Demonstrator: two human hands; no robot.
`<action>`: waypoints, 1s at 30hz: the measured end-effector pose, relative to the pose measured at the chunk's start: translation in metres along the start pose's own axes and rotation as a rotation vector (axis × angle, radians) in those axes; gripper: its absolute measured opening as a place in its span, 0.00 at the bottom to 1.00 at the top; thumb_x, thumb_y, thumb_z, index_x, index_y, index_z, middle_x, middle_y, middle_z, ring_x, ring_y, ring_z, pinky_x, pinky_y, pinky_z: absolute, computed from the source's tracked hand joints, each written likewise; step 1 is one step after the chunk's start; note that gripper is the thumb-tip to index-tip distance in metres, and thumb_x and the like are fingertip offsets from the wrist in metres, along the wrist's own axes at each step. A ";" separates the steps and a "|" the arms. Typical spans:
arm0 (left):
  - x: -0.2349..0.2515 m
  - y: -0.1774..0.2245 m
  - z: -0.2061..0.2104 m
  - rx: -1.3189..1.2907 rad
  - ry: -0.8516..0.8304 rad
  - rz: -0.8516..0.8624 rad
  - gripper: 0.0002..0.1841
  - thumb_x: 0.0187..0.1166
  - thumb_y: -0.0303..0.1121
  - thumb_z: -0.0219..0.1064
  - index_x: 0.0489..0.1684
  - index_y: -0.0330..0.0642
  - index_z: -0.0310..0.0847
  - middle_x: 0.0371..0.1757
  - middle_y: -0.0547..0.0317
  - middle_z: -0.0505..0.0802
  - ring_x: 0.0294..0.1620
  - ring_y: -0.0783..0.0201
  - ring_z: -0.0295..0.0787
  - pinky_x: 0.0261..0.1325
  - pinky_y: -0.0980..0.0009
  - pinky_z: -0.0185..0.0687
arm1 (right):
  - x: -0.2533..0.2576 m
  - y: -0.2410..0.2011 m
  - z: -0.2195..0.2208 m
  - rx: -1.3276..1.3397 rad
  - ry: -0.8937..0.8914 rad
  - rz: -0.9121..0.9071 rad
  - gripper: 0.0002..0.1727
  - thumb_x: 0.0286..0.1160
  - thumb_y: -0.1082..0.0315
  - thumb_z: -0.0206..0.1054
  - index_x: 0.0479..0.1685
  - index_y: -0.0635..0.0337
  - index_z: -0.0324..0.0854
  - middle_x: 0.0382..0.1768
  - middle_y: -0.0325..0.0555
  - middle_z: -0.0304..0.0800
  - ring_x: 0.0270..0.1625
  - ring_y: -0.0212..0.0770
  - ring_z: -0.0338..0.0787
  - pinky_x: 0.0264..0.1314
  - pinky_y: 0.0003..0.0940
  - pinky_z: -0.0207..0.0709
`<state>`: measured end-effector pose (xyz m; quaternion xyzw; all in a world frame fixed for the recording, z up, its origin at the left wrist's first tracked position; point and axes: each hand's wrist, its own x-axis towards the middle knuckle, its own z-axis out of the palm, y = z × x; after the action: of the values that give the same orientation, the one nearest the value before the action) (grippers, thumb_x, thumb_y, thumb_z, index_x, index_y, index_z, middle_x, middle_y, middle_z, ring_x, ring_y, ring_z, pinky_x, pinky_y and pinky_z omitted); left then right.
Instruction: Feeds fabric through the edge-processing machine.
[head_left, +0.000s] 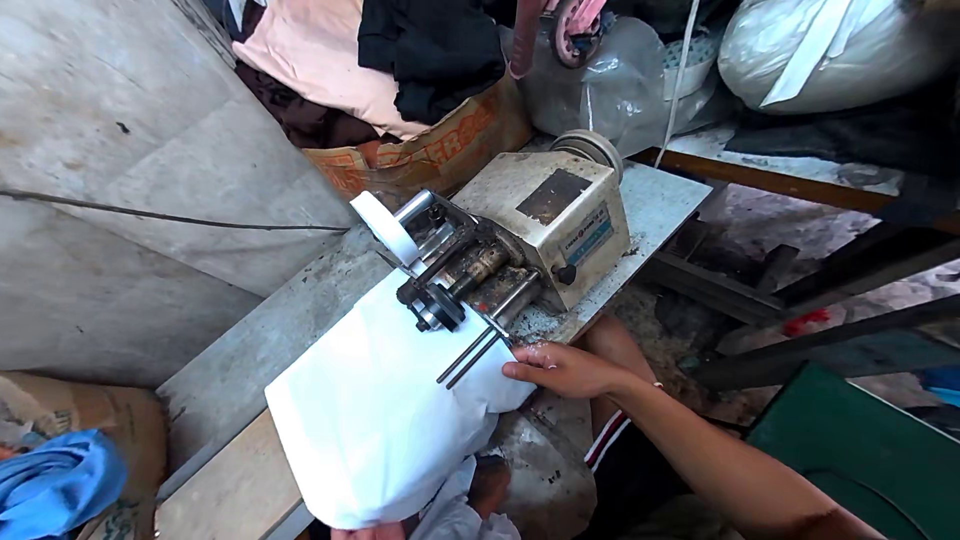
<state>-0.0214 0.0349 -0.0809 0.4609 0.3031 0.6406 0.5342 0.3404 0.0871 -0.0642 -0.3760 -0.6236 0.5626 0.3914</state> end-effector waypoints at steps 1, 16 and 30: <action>0.000 -0.003 0.001 0.034 0.031 0.010 0.15 0.78 0.37 0.73 0.63 0.56 0.85 0.56 0.65 0.96 0.60 0.69 0.92 0.68 0.65 0.86 | 0.001 0.000 0.001 0.002 0.006 0.009 0.18 0.92 0.55 0.55 0.45 0.59 0.84 0.34 0.32 0.86 0.39 0.19 0.84 0.47 0.20 0.79; -0.004 -0.016 0.011 0.128 0.091 0.016 0.16 0.77 0.35 0.74 0.62 0.57 0.83 0.56 0.68 0.95 0.60 0.71 0.91 0.68 0.65 0.86 | 0.018 0.007 -0.002 -0.028 -0.013 0.035 0.23 0.91 0.49 0.55 0.30 0.55 0.78 0.24 0.29 0.77 0.29 0.19 0.77 0.36 0.21 0.71; -0.005 -0.027 0.020 0.314 0.081 -0.049 0.14 0.77 0.28 0.73 0.58 0.51 0.84 0.52 0.71 0.97 0.56 0.73 0.93 0.66 0.69 0.87 | 0.013 0.004 -0.003 -0.049 -0.036 0.010 0.24 0.93 0.51 0.51 0.42 0.61 0.83 0.35 0.35 0.86 0.42 0.20 0.84 0.50 0.24 0.78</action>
<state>0.0075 0.0348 -0.0979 0.5052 0.4317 0.5902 0.4583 0.3379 0.1002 -0.0666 -0.3784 -0.6422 0.5561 0.3678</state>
